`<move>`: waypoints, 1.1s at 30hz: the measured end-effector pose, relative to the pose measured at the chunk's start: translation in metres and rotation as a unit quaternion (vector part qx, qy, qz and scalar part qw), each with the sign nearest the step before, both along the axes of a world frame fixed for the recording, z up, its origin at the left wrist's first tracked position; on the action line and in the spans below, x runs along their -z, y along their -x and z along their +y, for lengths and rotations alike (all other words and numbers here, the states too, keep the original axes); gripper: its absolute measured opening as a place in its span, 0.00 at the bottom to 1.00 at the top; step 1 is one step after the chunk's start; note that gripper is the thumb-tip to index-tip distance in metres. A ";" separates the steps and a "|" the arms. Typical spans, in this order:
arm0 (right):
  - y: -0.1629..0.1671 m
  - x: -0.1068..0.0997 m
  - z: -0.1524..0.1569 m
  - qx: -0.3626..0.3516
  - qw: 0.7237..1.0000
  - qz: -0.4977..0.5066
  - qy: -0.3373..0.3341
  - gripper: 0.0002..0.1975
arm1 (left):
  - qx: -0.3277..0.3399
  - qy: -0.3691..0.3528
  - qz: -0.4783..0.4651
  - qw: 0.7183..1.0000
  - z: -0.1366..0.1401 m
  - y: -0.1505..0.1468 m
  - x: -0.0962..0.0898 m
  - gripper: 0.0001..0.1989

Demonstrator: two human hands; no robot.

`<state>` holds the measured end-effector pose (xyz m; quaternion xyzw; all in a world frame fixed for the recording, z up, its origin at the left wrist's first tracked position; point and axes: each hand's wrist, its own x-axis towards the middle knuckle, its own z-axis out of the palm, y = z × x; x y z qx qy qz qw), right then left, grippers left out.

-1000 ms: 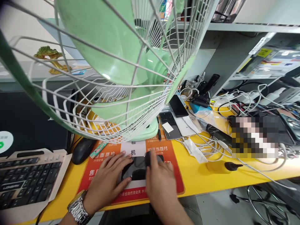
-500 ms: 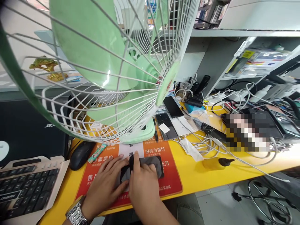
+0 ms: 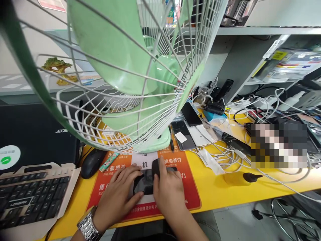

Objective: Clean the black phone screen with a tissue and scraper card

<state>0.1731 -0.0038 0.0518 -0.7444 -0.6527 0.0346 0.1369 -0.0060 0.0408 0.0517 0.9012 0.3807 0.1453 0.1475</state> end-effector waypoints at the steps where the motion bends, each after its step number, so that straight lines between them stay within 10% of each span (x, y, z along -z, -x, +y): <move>1: -0.001 0.000 0.000 0.010 1.000 -0.006 -0.003 0.27 | -0.002 0.003 -0.002 1.000 0.000 0.000 -0.001 0.22; 26: 0.016 -0.020 0.026 -0.079 0.988 0.033 0.128 0.31 | -0.036 0.030 -0.027 0.999 -0.001 -0.001 -0.001 0.23; 33: -0.004 -0.007 0.015 -0.033 0.998 -0.003 0.060 0.30 | -0.049 0.043 -0.036 0.997 -0.002 -0.001 -0.004 0.27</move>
